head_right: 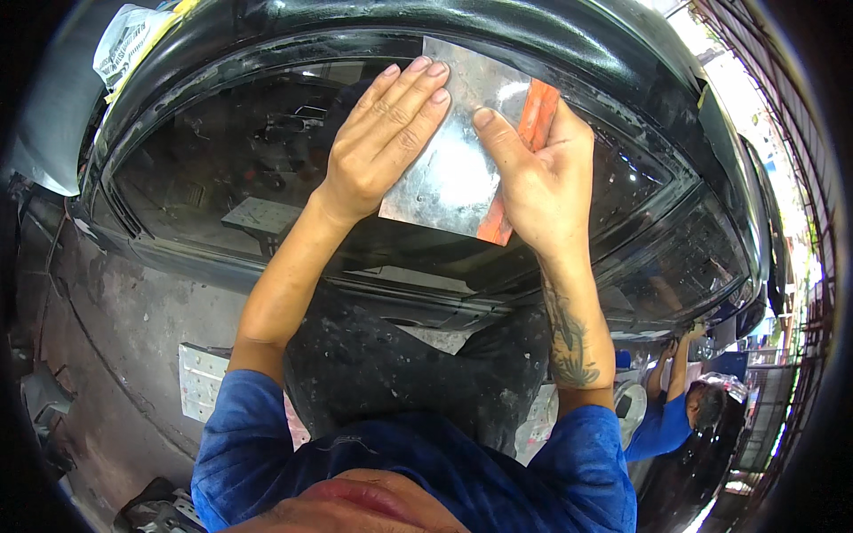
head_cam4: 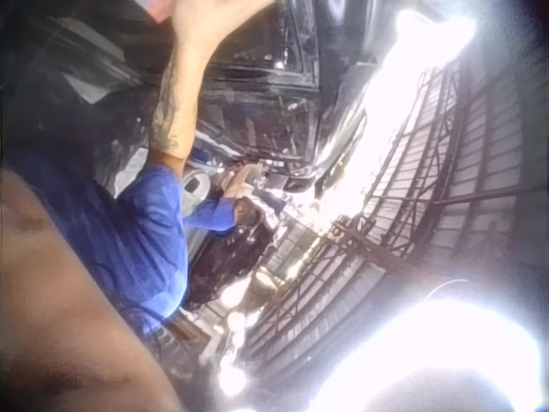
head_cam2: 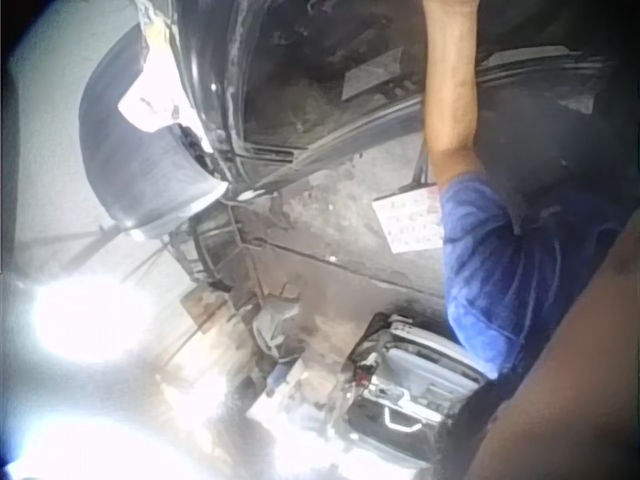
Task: The person sands the upper edge of a car's rear window frame using a sanding block. They repeatedly rub the surface, occasionally pause to wipe it with their hand, and continue sanding along the curved trim.
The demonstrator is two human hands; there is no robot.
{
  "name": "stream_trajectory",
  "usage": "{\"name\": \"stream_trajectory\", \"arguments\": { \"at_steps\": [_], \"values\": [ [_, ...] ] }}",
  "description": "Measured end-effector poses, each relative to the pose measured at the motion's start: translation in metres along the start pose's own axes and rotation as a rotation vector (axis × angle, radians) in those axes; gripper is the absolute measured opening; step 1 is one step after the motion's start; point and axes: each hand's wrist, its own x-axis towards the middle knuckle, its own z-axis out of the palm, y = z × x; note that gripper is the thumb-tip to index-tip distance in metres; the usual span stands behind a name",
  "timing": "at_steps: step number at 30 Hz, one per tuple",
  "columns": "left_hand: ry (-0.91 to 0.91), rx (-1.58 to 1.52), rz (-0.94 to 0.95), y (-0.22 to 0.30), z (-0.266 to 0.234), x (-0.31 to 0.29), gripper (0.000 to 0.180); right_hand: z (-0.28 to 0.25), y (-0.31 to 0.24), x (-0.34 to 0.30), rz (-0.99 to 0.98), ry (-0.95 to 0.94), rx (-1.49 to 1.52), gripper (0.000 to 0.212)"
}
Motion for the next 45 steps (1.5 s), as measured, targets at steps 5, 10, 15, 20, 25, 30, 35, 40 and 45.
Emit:
{"name": "stream_trajectory", "arguments": {
  "at_steps": [5,10,15,20,25,30,35,40,45],
  "values": [
    [0.026,0.001,-0.048,-0.001,-0.003,-0.002,0.032,0.005,0.000,0.000,0.015,-0.001,0.016,0.020],
    [0.035,0.034,-0.036,-0.007,-0.004,-0.002,0.033,0.011,0.000,0.004,0.005,0.004,-0.005,0.017],
    [0.017,0.013,-0.043,-0.010,-0.004,-0.005,0.033,0.015,-0.001,0.006,0.025,0.039,0.013,0.015],
    [0.098,0.045,-0.065,-0.012,-0.007,-0.007,0.032,0.018,-0.003,0.007,-0.029,-0.024,-0.055,0.018],
    [0.064,0.015,-0.074,-0.013,-0.012,-0.008,0.033,0.024,-0.005,0.009,-0.011,-0.026,0.008,0.017],
    [0.080,0.008,-0.091,-0.015,-0.016,-0.010,0.033,0.029,-0.006,0.011,-0.026,-0.021,-0.019,0.016],
    [0.131,0.044,-0.113,-0.019,-0.024,-0.014,0.033,0.038,-0.008,0.012,-0.033,-0.054,-0.064,0.019],
    [0.061,0.063,-0.111,-0.024,-0.032,-0.018,0.034,0.050,-0.008,0.016,-0.100,-0.075,-0.078,0.017],
    [0.095,0.078,-0.113,-0.030,-0.041,-0.023,0.036,0.061,-0.008,0.017,-0.051,-0.065,-0.017,0.018]
  ]
}}
